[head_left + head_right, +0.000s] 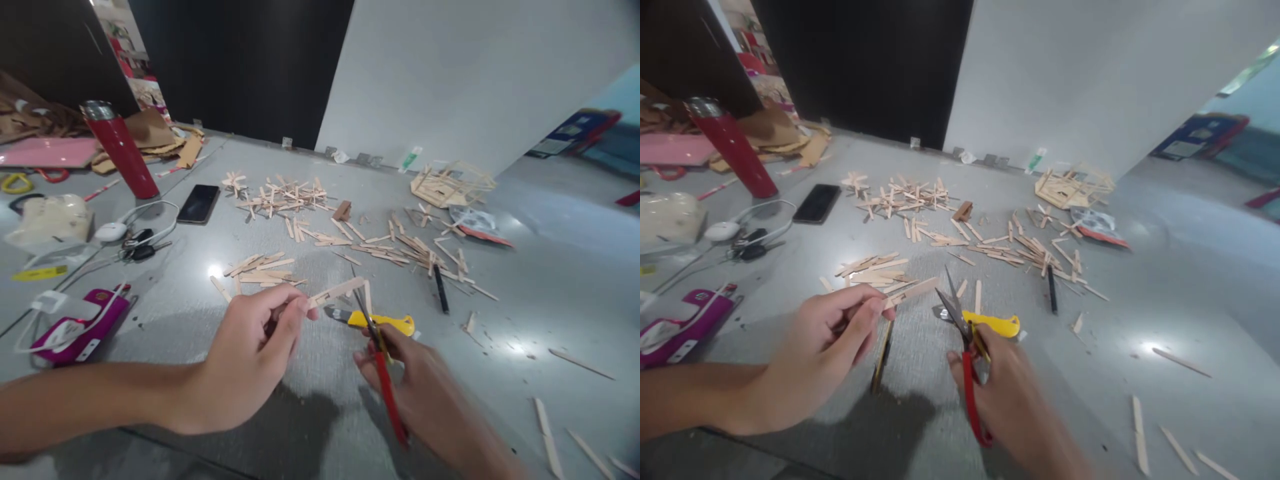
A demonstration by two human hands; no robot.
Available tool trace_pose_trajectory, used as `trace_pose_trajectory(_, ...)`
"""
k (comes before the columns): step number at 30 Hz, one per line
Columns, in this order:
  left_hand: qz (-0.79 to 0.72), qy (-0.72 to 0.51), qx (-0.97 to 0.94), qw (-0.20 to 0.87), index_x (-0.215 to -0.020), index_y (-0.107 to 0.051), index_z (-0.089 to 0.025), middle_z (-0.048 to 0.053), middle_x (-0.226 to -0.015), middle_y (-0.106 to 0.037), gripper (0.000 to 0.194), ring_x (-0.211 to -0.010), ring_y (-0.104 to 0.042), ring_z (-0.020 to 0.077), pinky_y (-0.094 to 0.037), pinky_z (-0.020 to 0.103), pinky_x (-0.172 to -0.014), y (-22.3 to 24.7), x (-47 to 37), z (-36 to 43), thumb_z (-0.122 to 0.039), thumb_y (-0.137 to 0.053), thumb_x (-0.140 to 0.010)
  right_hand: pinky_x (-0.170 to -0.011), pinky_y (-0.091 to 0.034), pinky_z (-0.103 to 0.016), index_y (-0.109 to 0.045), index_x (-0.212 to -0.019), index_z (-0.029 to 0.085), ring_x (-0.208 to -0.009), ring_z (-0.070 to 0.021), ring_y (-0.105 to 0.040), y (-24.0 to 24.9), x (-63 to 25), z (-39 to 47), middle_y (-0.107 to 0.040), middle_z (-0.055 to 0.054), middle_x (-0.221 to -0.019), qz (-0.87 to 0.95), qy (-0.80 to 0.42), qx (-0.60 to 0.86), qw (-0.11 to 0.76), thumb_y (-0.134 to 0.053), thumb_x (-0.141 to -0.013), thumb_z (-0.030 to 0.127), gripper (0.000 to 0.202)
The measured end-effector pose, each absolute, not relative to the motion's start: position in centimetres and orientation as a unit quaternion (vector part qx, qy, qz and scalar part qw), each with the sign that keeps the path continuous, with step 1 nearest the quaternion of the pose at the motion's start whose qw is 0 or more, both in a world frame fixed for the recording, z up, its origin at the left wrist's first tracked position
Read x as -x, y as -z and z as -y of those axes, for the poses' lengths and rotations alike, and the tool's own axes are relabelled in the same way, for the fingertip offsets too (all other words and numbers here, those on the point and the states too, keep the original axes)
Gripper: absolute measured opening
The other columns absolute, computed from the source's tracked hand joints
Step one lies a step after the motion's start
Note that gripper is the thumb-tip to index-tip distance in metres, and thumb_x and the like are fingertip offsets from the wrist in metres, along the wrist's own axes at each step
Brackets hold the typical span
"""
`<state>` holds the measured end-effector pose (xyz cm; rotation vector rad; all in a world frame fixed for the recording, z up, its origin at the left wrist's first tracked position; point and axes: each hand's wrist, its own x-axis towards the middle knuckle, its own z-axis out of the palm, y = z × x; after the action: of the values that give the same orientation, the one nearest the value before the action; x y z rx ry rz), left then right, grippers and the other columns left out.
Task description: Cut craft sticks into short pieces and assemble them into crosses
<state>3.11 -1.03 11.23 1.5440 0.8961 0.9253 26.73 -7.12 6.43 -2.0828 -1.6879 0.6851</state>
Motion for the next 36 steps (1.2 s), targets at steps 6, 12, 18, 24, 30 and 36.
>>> trace_pose_trajectory(6,-0.361,-0.371,-0.648,0.558,-0.078,-0.05,-0.021,-0.009,-0.052,-0.045,0.041,-0.045,-0.037,0.008,-0.035,0.02,-0.048,-9.7,-1.8,0.7,-0.045,-0.045,-0.11,-0.079,-0.058,-0.047,-0.069,-0.095,0.021,-0.087,-0.0339,-0.073,-3.9,-28.2,6.9,-0.077,-0.014,-0.094,0.673,-0.212,0.697,0.131,-0.059,-0.085,0.039,0.023)
trace_pose_trajectory(12,-0.338,-0.363,-0.643,0.583,-0.084,-0.049,-0.021,-0.01,-0.05,-0.044,0.04,-0.044,-0.035,0.0089,-0.041,0.023,-0.056,-8.2,-0.9,-0.1,-0.05,-0.04,-0.111,-0.087,-0.063,-0.049,-0.08,-0.103,0.02,-0.095,-0.0343,-0.078,-5.5,-28.0,5.2,-0.082,-0.017,-0.108,0.731,-0.212,0.625,0.174,-0.064,-0.085,0.026,0.025)
trace_pose_trajectory(18,-0.317,-0.331,-0.637,0.619,-0.083,-0.046,-0.022,-0.009,-0.052,-0.044,0.044,-0.044,-0.035,0.0087,-0.03,0.02,-0.046,-7.8,-0.8,-0.3,-0.056,-0.039,-0.111,-0.046,-0.058,-0.026,-0.082,-0.102,0.02,-0.056,-0.018,-0.07,-10.1,-22.1,2.9,-0.077,-0.006,-0.076,0.608,-0.459,0.536,0.365,-0.068,-0.096,0.048,0.031)
trace_pose_trajectory(24,-0.313,-0.337,-0.644,0.612,-0.078,-0.043,-0.023,-0.007,-0.054,-0.045,0.047,-0.046,-0.039,0.0092,-0.034,0.021,-0.049,-6.8,-0.3,-0.5,-0.056,-0.036,-0.111,-0.043,-0.053,-0.02,-0.073,-0.083,0.018,-0.041,-0.009,-0.054,-9.7,-18.6,1.2,-0.058,0.005,-0.052,0.508,-0.582,0.473,0.424,-0.082,-0.088,0.051,0.035)
trace_pose_trajectory(30,-0.317,-0.322,-0.65,0.611,-0.078,-0.042,-0.023,-0.006,-0.056,-0.046,0.045,-0.048,-0.041,0.0099,-0.034,0.021,-0.05,-5.8,-0.1,-0.7,-0.052,-0.034,-0.111,-0.044,-0.053,-0.02,-0.068,-0.077,0.019,-0.04,-0.0091,-0.055,-8.7,-18.7,0.5,-0.059,0.005,-0.05,0.489,-0.609,0.473,0.407,-0.084,-0.086,0.047,0.034)
trace_pose_trajectory(36,-0.318,-0.319,-0.647,0.615,-0.075,-0.043,-0.022,-0.005,-0.057,-0.047,0.045,-0.049,-0.04,0.0092,-0.034,0.021,-0.051,-5.2,-0.1,-0.7,-0.047,-0.035,-0.112,-0.042,-0.052,-0.021,-0.065,-0.075,0.019,-0.04,-0.0087,-0.051,-7.8,-18.4,0.3,-0.056,0.005,-0.053,0.51,-0.594,0.48,0.397,-0.08,-0.088,0.053,0.039)
